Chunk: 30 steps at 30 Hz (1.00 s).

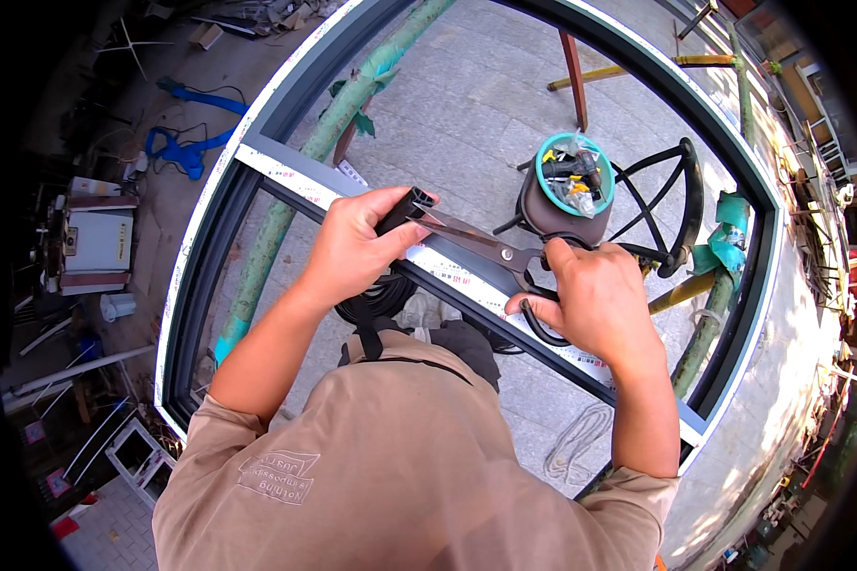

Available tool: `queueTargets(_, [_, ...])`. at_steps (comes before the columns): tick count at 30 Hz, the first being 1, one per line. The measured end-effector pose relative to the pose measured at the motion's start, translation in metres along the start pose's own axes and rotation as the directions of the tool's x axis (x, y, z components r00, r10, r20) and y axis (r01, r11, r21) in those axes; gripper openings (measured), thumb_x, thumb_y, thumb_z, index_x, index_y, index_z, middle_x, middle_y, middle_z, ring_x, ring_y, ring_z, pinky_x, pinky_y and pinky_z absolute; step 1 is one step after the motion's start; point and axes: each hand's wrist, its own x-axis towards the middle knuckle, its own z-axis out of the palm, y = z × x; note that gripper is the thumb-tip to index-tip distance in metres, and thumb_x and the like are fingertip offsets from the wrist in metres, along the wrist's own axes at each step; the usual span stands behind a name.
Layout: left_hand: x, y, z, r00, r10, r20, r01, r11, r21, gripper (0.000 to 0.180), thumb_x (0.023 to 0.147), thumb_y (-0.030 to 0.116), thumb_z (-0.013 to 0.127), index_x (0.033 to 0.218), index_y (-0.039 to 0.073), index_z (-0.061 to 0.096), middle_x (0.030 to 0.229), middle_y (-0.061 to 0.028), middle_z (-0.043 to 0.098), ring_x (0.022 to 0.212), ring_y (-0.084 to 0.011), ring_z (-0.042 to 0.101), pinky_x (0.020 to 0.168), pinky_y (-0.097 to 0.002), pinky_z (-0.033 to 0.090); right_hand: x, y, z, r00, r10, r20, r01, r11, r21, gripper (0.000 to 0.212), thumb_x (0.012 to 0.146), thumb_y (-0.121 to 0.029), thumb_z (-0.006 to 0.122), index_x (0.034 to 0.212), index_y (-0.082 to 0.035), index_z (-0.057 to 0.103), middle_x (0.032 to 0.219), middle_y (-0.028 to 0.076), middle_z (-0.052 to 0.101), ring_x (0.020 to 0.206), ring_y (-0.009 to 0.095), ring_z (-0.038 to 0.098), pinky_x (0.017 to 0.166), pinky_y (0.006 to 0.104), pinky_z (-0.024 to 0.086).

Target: The person prepares a caulking gun by cleaning the tip, applies sealant along the inner edges of a window frame, and uses scissors to cut a length of black rubber gasket strip.

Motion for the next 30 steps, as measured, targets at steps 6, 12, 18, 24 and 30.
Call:
queueTargets(6, [-0.003,0.001,0.003,0.998,0.007,-0.056,-0.007,1.0,-0.002,0.029,0.098,0.005,0.078,0.126,-0.002,0.077,0.084,0.0014,0.073,0.071,-0.0024,0.059,0.064,-0.0238,0.049,-0.003,-0.006,0.001,1.0,0.01,-0.013,-0.011,1.0,-0.016,0.073,0.076,-0.072,0.083,0.094,-0.004,0.063,0.063,0.014,0.062,0.072,0.041,0.065,0.074,0.0499,0.052])
queueTargets(12, [-0.003,0.0,0.004,0.998,0.041,-0.054,-0.039,0.998,0.041,0.029,0.098,0.006,0.081,0.126,-0.002,0.077,0.084,-0.0001,0.075,0.074,-0.0024,0.061,0.067,-0.0246,0.052,-0.007,-0.01,-0.004,0.997,0.006,-0.073,-0.008,1.0,-0.017,0.068,0.078,-0.068,0.085,0.089,-0.005,0.062,0.064,0.015,0.065,0.069,0.041,0.07,0.073,0.0482,0.054])
queueTargets(18, [-0.004,0.0,0.004,0.997,0.055,-0.048,-0.051,0.995,0.082,0.03,0.097,0.006,0.081,0.126,-0.002,0.077,0.091,-0.0043,0.08,0.084,-0.0039,0.067,0.075,-0.026,0.057,-0.006,-0.015,-0.005,0.998,0.048,-0.027,-0.049,0.998,-0.029,0.069,0.077,-0.069,0.085,0.092,-0.005,0.064,0.067,0.015,0.065,0.072,0.041,0.068,0.074,0.0495,0.052])
queueTargets(24, [-0.005,-0.001,0.004,0.995,0.087,-0.052,-0.082,0.993,0.09,0.03,0.097,0.006,0.081,0.127,-0.001,0.078,0.091,-0.0063,0.081,0.085,-0.0044,0.069,0.077,-0.0265,0.057,-0.008,-0.015,-0.008,0.999,0.024,-0.048,-0.026,0.998,-0.061,0.068,0.079,-0.07,0.083,0.09,-0.006,0.062,0.064,0.015,0.066,0.069,0.039,0.071,0.072,0.0471,0.053])
queueTargets(30, [-0.004,0.0,0.004,0.996,0.075,-0.042,-0.07,0.99,0.119,0.031,0.095,0.002,0.079,0.127,0.0,0.078,0.092,-0.0073,0.081,0.085,-0.0046,0.07,0.077,-0.0269,0.058,-0.007,-0.019,-0.011,0.998,0.053,-0.019,-0.054,0.997,-0.054,0.07,0.076,-0.069,0.085,0.091,-0.004,0.063,0.066,0.015,0.063,0.07,0.042,0.067,0.073,0.0503,0.051])
